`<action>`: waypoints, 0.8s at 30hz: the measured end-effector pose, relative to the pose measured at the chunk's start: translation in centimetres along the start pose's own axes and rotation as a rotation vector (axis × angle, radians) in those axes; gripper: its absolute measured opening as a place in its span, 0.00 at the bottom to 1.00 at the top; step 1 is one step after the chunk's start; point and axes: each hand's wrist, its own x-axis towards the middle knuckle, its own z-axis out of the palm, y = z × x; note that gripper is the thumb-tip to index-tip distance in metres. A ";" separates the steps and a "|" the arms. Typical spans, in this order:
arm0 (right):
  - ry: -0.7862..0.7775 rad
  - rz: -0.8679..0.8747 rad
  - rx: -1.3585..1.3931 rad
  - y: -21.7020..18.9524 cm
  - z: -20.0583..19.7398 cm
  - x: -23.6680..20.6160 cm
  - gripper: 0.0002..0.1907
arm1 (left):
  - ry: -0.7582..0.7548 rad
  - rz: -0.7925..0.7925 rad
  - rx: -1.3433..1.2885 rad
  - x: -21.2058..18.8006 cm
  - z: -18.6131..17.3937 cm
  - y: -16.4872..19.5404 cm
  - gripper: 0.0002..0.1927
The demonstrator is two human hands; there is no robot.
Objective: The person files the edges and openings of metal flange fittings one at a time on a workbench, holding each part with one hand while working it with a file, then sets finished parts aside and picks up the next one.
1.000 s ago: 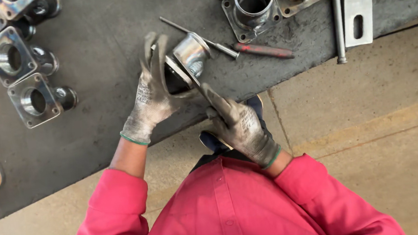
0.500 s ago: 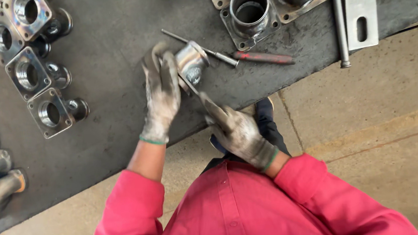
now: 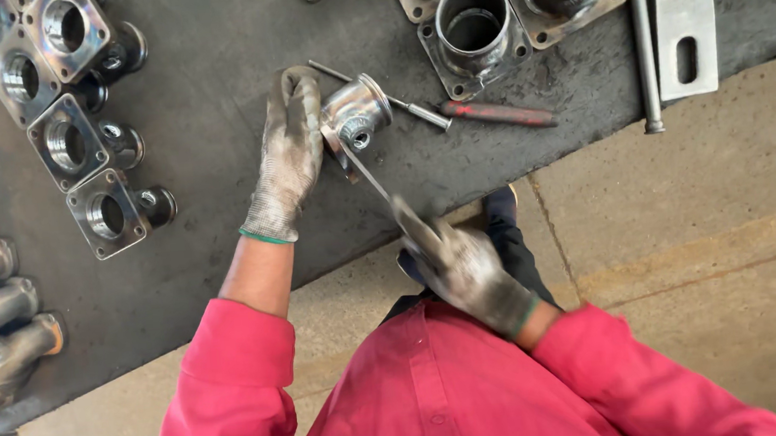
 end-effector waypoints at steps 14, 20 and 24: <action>-0.051 0.006 0.075 1.1 1.5 -1.8 0.38 | -0.068 -0.143 -0.128 3.9 -1.0 -0.1 0.27; 0.202 -0.131 0.260 2.6 1.9 -2.9 0.30 | 0.245 -0.022 -0.023 -1.7 -0.2 2.3 0.24; 0.066 0.099 -0.032 1.9 1.4 0.2 0.33 | 0.183 0.381 -0.047 -6.8 2.0 3.9 0.36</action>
